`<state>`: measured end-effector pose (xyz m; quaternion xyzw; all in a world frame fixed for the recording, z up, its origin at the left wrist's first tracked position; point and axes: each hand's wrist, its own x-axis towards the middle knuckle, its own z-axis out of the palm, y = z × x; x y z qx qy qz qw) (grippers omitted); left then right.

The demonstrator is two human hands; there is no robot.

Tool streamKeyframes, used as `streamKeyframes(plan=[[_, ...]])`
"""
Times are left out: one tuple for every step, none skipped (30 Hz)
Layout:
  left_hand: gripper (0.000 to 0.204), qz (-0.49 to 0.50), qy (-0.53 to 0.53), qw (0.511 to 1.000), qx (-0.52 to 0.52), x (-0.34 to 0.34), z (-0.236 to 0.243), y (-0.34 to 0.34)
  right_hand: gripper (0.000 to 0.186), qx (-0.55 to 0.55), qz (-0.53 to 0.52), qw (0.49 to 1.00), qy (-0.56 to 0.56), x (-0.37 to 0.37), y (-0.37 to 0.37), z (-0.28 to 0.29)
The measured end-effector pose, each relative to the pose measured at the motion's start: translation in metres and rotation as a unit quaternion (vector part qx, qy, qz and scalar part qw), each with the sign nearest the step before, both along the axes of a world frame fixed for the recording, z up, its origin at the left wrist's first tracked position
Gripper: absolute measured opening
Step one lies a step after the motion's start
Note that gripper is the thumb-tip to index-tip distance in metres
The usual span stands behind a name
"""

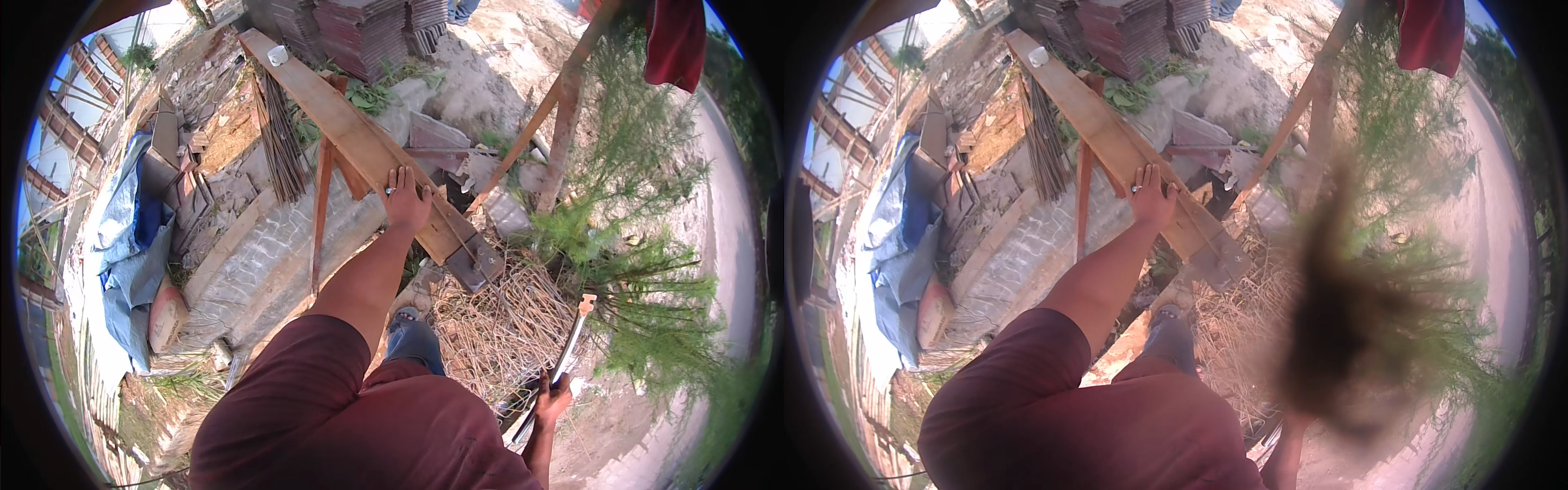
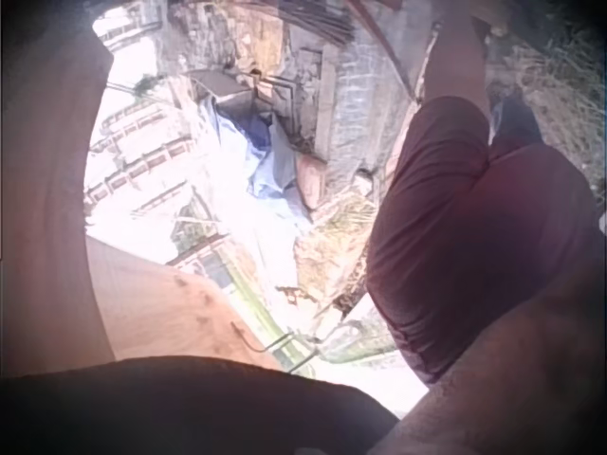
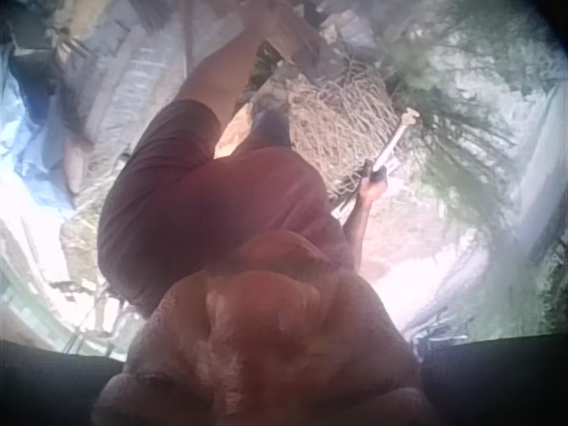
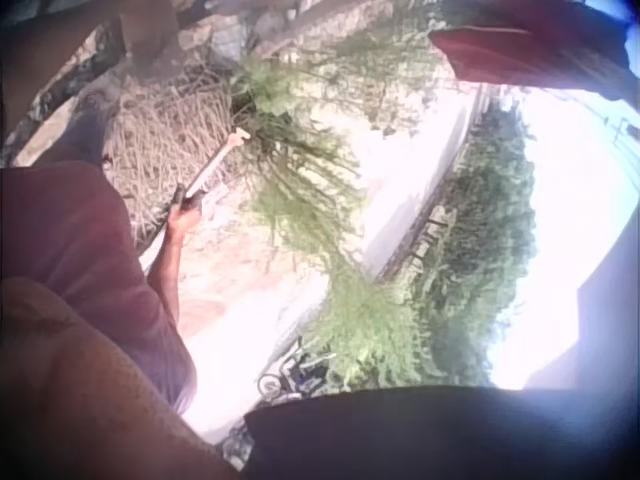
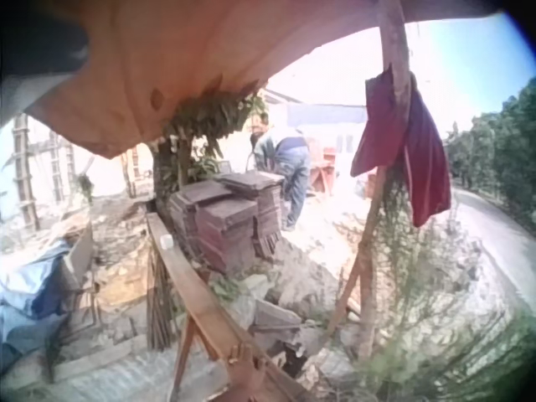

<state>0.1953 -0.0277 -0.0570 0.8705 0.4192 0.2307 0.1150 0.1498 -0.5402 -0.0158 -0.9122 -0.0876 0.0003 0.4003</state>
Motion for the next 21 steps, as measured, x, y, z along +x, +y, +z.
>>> streamKeyframes(plan=[[0.064,0.001,0.002,1.000,-0.001,0.000,-0.001,0.000,0.022,0.020,-0.019,1.000,-0.011,-0.003,0.004,-0.002],[0.064,0.002,0.008,1.000,-0.001,-0.001,-0.002,0.001,0.023,-0.014,-0.017,0.999,-0.024,-0.004,0.006,0.001],[0.064,0.004,0.014,1.000,-0.001,-0.002,-0.003,0.002,0.024,-0.047,-0.015,0.998,-0.037,-0.004,0.008,0.006],[0.064,0.007,0.018,1.000,0.001,-0.001,-0.002,0.003,0.025,-0.046,-0.007,0.997,-0.056,-0.004,0.010,0.006],[0.064,0.007,0.022,1.000,-0.006,0.001,0.000,0.001,0.025,-0.045,0.002,0.996,-0.074,-0.004,0.011,0.006],[0.064,0.006,0.025,1.000,-0.013,0.001,0.002,-0.002,0.026,-0.043,0.011,0.995,-0.093,-0.004,0.011,0.006],[0.065,0.008,0.029,0.999,-0.018,-0.001,0.004,-0.001,0.026,-0.040,0.003,0.996,-0.078,-0.004,0.013,0.006],[0.065,0.007,0.037,0.999,-0.017,-0.002,0.005,0.000,0.027,-0.036,-0.004,0.997,-0.063,-0.005,0.014,0.010],[0.065,0.006,0.044,0.999,-0.016,-0.001,0.005,-0.001,0.027,-0.033,-0.012,0.998,-0.047,-0.005,0.015,0.012],[0.065,0.005,0.049,0.999,-0.015,0.001,0.007,0.000,0.026,-0.050,-0.016,0.998,-0.043,-0.003,0.014,0.013],[0.065,0.007,0.053,0.998,-0.014,-0.002,0.007,0.001,0.025,-0.027,-0.010,0.998,-0.055,-0.002,0.014,0.012],[0.066,0.010,0.056,0.998,-0.013,-0.005,0.007,0.002,0.023,-0.027,-0.006,0.998,-0.055,-0.004,0.014,0.009],[0.066,0.012,0.057,0.998,-0.016,-0.005,0.007,0.000,0.021,-0.029,-0.001,0.998,-0.059,-0.004,0.012,0.009],[0.066,0.013,0.053,0.998,-0.016,-0.005,0.007,0.001,0.020,-0.017,0.003,0.999,-0.033,-0.002,0.011,0.010],[0.066,0.013,0.049,0.999,-0.016,-0.005,0.009,0.002,0.019,-0.004,0.007,1.000,-0.006,0.000,0.011,0.012],[0.066,0.010,0.047,0.999,-0.020,-0.005,0.006,0.000,0.018,0.005,0.008,1.000,0.023,0.000,0.007,0.013],[0.066,0.012,0.054,0.998,-0.017,-0.005,0.006,0.000,0.017,0.033,0.009,0.998,0.048,0.001,0.004,0.013],[0.066,0.013,0.060,0.998,-0.014,-0.004,0.007,0.004,0.017,0.062,0.010,0.995,0.074,0.006,0.002,0.011],[0.066,0.007,0.068,0.998,-0.017,-0.002,0.005,0.000,0.016,0.085,0.003,0.991,0.100,0.007,-0.007,0.012],[0.065,0.009,0.080,0.997,-0.005,-0.001,0.007,0.003,0.015,0.041,0.053,0.998,-0.005,0.013,-0.009,0.011],[0.065,-0.003,0.093,0.996,0.004,0.005,0.008,-0.001,0.014,0.029,0.043,0.998,-0.024,0.014,-0.005,0.027]])
